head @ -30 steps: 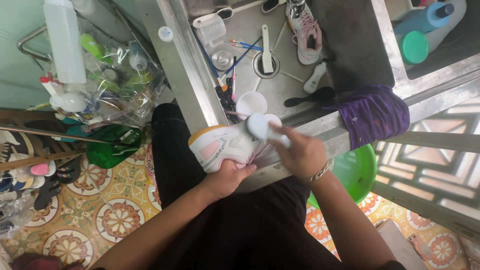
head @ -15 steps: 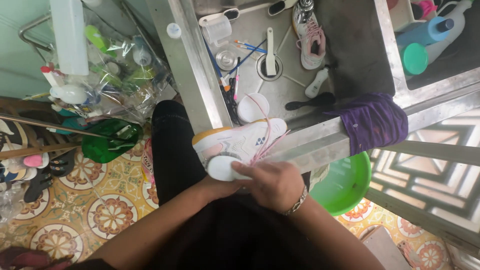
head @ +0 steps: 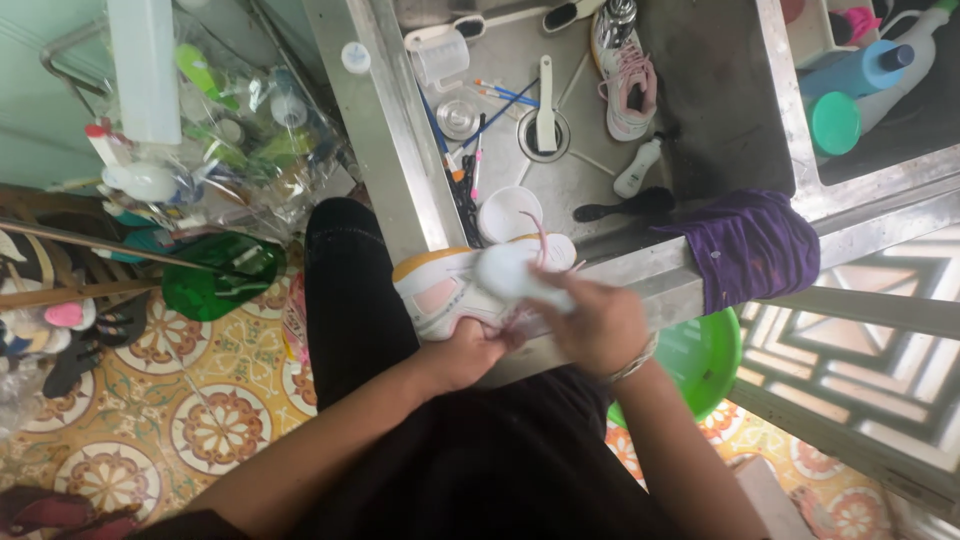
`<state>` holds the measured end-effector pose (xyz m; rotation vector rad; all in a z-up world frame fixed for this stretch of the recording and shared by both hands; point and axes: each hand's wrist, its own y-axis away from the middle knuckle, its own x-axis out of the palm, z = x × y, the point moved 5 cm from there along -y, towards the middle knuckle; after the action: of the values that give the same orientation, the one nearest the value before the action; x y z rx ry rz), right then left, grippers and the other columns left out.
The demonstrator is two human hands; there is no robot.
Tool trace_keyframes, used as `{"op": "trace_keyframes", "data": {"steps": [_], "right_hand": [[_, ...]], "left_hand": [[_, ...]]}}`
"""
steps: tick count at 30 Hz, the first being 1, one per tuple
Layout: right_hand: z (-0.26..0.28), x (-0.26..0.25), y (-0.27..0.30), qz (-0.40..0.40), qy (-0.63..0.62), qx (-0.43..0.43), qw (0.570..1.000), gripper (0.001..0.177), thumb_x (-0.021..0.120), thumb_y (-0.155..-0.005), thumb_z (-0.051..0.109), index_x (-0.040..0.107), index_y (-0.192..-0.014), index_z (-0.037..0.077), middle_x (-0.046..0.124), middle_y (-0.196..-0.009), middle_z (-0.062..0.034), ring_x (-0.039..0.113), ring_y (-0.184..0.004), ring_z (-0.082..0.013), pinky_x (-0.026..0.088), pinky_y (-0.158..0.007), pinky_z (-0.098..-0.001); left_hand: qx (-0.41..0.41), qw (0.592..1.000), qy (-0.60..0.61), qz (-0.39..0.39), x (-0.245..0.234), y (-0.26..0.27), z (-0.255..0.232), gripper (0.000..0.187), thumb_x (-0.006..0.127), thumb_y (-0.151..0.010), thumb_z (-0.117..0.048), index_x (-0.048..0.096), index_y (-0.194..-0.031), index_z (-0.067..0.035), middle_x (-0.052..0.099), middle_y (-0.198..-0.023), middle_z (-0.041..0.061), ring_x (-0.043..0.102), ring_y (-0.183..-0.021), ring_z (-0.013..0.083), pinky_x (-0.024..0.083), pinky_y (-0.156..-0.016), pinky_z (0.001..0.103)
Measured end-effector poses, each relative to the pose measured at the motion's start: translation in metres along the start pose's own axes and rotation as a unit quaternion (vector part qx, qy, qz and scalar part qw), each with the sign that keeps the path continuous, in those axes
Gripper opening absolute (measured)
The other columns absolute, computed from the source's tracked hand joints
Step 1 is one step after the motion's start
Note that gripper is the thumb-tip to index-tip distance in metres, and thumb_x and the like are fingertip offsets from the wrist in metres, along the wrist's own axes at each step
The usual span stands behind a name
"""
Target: Clean a pair of athletic shoes using a brush, soap, and water at a sink.
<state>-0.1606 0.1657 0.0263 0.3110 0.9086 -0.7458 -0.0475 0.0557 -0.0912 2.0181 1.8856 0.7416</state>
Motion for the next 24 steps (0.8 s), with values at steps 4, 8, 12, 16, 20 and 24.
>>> {"op": "trace_keyframes", "data": {"steps": [4,8,12,16,20,24], "right_hand": [[0.052,0.0,-0.002,0.074,0.013,-0.15,0.986,0.049,0.087,-0.077,0.024,0.073,-0.124,0.02,0.066,-0.062,-0.0066,0.066,-0.054,-0.0271,0.05,-0.052,-0.0415],[0.011,-0.006,-0.019,0.046,0.04,-0.085,0.995,0.052,0.085,-0.077,0.025,0.071,-0.127,0.02,0.067,-0.069,-0.0068,0.066,-0.056,-0.026,0.052,-0.052,-0.0391],[0.082,0.01,-0.009,0.116,0.044,-0.232,0.965,0.053,0.085,-0.074,0.025,0.072,-0.125,0.019,0.065,-0.062,-0.0044,0.067,-0.054,-0.0257,0.05,-0.047,-0.0441],[0.038,0.011,-0.013,0.106,0.085,-0.211,0.968,0.053,0.084,-0.076,0.019,0.073,-0.127,0.022,0.069,-0.064,-0.004,0.066,-0.053,-0.0277,0.051,-0.049,-0.0429],[0.033,-0.004,-0.021,0.057,0.053,-0.091,0.993,0.045,0.085,-0.081,0.029,0.071,-0.123,0.023,0.072,-0.077,-0.0056,0.068,-0.058,-0.026,0.053,-0.051,-0.0391],[0.052,0.012,0.002,0.085,-0.003,-0.141,0.986,0.052,0.08,-0.071,0.015,0.075,-0.122,0.025,0.069,-0.067,-0.0048,0.066,-0.055,-0.027,0.052,-0.051,-0.0401]], "left_hand": [[0.007,0.999,0.031,0.015,0.005,-0.006,0.011,0.036,0.064,-0.101,-0.022,0.064,-0.132,-0.004,0.074,-0.12,0.01,0.066,-0.111,0.0161,0.053,-0.095,0.032],[0.045,0.998,0.033,0.031,0.003,-0.006,0.002,0.038,0.061,-0.102,-0.023,0.061,-0.135,-0.004,0.071,-0.129,0.01,0.064,-0.119,0.0162,0.051,-0.1,0.032],[0.045,0.999,-0.004,0.008,0.005,-0.002,-0.012,0.041,0.06,-0.102,-0.024,0.059,-0.137,-0.005,0.07,-0.132,0.009,0.064,-0.122,0.0173,0.05,-0.102,0.032],[0.014,1.0,-0.024,0.009,0.003,0.004,-0.018,0.041,0.06,-0.102,-0.024,0.059,-0.138,-0.005,0.071,-0.132,0.01,0.065,-0.123,0.0188,0.051,-0.104,0.032],[0.077,0.995,-0.048,0.032,0.005,-0.019,0.031,0.034,0.057,-0.102,-0.018,0.064,-0.132,-0.004,0.073,-0.13,0.011,0.067,-0.125,0.02,0.052,-0.108,0.033],[0.114,0.992,-0.027,0.046,0.005,-0.022,0.023,0.031,0.057,-0.102,-0.015,0.065,-0.13,-0.005,0.075,-0.128,0.012,0.068,-0.122,0.0207,0.054,-0.105,0.033]]}}
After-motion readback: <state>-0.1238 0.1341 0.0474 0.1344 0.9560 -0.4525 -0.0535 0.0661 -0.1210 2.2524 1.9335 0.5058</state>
